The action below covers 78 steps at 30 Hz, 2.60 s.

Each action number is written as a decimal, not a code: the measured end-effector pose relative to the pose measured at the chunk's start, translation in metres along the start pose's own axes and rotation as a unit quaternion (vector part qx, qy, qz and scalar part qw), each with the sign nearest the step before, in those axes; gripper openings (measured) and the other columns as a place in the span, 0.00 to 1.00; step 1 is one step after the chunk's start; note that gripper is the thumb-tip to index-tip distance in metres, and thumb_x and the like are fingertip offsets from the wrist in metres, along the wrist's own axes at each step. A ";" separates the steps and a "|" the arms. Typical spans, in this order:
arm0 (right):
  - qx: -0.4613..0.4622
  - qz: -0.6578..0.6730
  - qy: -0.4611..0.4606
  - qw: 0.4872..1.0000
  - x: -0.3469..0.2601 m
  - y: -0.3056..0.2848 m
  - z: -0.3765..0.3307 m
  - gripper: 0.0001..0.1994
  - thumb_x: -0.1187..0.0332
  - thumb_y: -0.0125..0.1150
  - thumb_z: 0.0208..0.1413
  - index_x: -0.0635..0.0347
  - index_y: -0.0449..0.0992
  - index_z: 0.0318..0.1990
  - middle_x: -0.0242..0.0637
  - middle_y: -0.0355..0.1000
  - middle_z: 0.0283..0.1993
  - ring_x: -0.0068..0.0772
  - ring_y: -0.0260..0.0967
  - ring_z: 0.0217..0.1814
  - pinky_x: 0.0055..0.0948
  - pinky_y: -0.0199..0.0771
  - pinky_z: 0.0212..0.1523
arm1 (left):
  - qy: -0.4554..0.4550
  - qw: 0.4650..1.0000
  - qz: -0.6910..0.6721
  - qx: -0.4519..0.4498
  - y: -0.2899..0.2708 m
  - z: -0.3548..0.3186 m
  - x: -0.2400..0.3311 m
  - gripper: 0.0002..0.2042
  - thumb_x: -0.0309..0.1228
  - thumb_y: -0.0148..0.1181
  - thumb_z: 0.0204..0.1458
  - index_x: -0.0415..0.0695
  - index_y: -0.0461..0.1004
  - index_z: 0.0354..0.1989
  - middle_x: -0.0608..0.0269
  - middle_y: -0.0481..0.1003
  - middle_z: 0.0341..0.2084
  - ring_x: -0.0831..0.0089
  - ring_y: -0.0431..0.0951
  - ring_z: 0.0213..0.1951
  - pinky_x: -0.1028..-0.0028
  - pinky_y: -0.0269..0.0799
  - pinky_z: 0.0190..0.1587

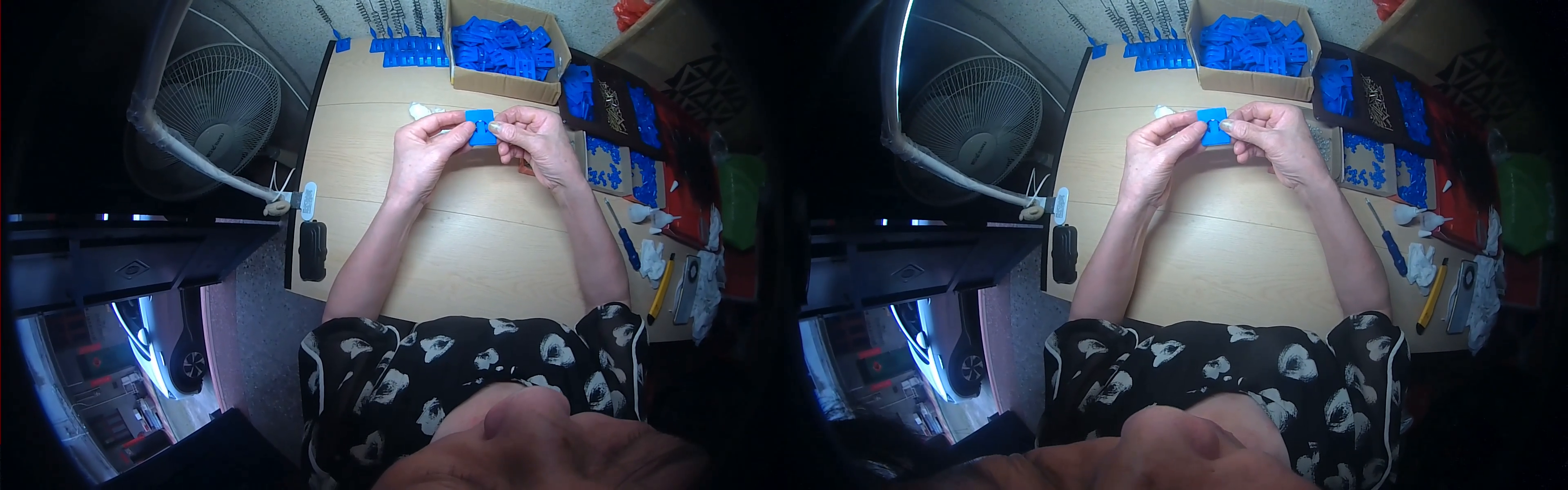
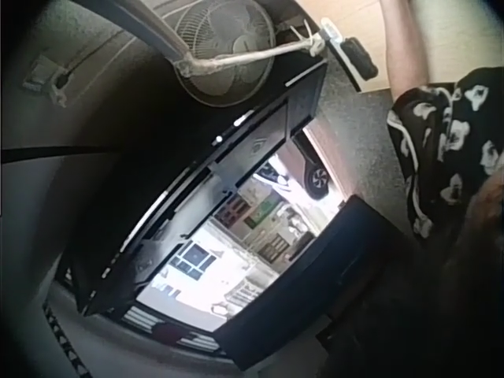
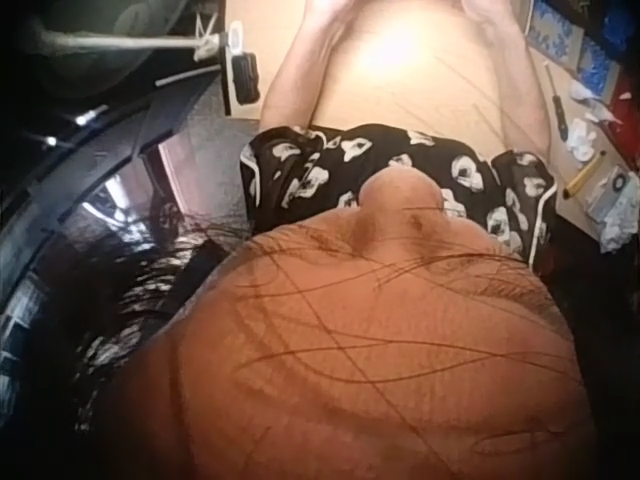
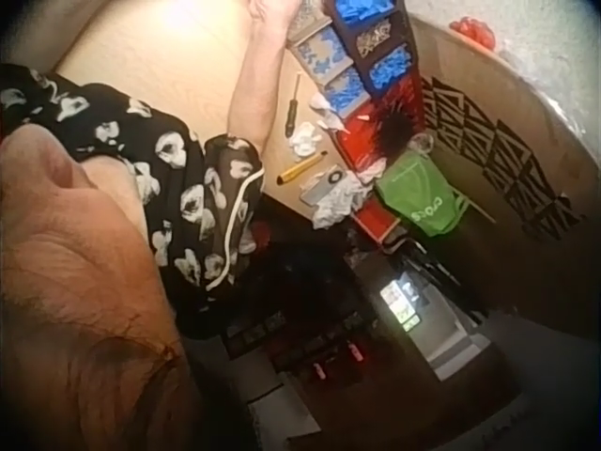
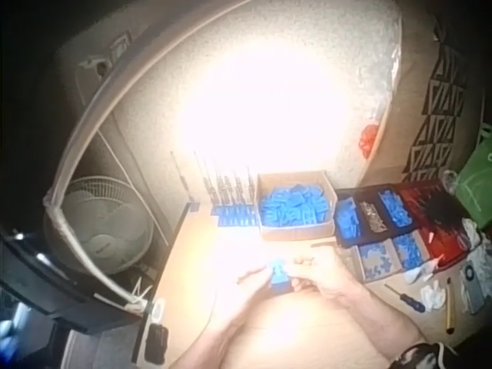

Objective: The person assembles small blue plastic blocks and white plastic pins at a workbench using glue and a utility knife.

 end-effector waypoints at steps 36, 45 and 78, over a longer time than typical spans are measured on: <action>0.009 0.002 0.022 1.000 0.002 0.001 0.002 0.07 0.71 0.67 0.56 0.65 0.78 0.38 0.31 0.75 0.27 0.16 0.70 0.25 0.15 0.74 0.27 | -0.048 0.999 -0.015 0.010 -0.003 0.005 -0.001 0.11 0.24 0.66 0.52 0.35 0.78 0.43 0.58 0.80 0.35 0.78 0.80 0.34 0.81 0.79 0.39; 0.016 -0.008 0.009 1.000 0.003 0.001 0.001 0.07 0.72 0.67 0.55 0.64 0.76 0.38 0.31 0.75 0.26 0.15 0.70 0.22 0.13 0.69 0.21 | -0.041 0.999 -0.024 0.005 -0.002 0.004 -0.004 0.11 0.24 0.67 0.52 0.33 0.78 0.43 0.58 0.79 0.34 0.78 0.80 0.31 0.82 0.80 0.36; 0.077 -0.025 -0.026 0.996 0.030 -0.044 -0.091 0.06 0.74 0.66 0.55 0.66 0.77 0.38 0.31 0.74 0.27 0.16 0.69 0.22 0.14 0.69 0.24 | -0.091 0.990 -0.004 -0.110 0.047 -0.046 -0.055 0.14 0.27 0.66 0.54 0.37 0.77 0.48 0.60 0.80 0.38 0.77 0.80 0.37 0.77 0.78 0.44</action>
Point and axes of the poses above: each hand's wrist, its own z-axis towards the middle knuckle, its own y-axis out of the palm, x = y × z, the point moved 4 cm from there along z, towards the middle knuckle
